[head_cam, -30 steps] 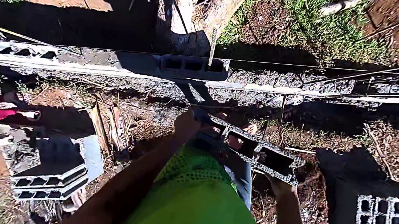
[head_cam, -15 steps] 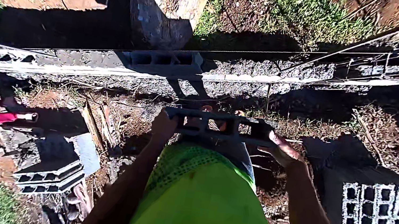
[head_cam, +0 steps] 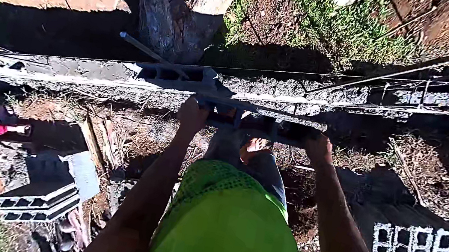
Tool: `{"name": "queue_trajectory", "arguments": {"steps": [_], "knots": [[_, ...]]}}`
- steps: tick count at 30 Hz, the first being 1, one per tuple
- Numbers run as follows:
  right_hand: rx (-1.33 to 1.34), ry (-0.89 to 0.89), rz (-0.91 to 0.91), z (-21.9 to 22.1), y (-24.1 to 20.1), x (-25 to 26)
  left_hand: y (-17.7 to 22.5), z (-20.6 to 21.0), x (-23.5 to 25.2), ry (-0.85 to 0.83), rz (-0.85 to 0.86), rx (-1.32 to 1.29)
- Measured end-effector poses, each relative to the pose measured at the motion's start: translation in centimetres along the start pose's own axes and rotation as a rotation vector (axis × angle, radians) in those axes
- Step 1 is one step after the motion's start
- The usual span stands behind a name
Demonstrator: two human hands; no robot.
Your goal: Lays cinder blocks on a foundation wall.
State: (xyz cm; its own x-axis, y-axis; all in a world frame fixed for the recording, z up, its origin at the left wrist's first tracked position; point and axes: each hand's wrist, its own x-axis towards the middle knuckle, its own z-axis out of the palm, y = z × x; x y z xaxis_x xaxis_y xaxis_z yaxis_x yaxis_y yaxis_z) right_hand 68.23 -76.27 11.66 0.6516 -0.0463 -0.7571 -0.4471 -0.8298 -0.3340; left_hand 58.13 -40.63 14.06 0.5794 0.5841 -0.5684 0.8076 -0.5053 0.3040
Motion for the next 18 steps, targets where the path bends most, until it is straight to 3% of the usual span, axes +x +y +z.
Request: {"name": "queue_trajectory", "arguments": {"steps": [5,11,18], "knots": [[-0.023,0.038,-0.009,0.5,-2.5,6.3,1.4,1.7,6.7,0.014,0.003,0.002],[0.044,0.054,-0.014,1.7,-4.7,13.5,2.2,4.2,14.7,-0.096,-0.059,-0.069],[0.006,0.051,0.042,2.9,-5.6,17.4,1.7,6.9,19.0,-0.158,-0.141,-0.073]]}}
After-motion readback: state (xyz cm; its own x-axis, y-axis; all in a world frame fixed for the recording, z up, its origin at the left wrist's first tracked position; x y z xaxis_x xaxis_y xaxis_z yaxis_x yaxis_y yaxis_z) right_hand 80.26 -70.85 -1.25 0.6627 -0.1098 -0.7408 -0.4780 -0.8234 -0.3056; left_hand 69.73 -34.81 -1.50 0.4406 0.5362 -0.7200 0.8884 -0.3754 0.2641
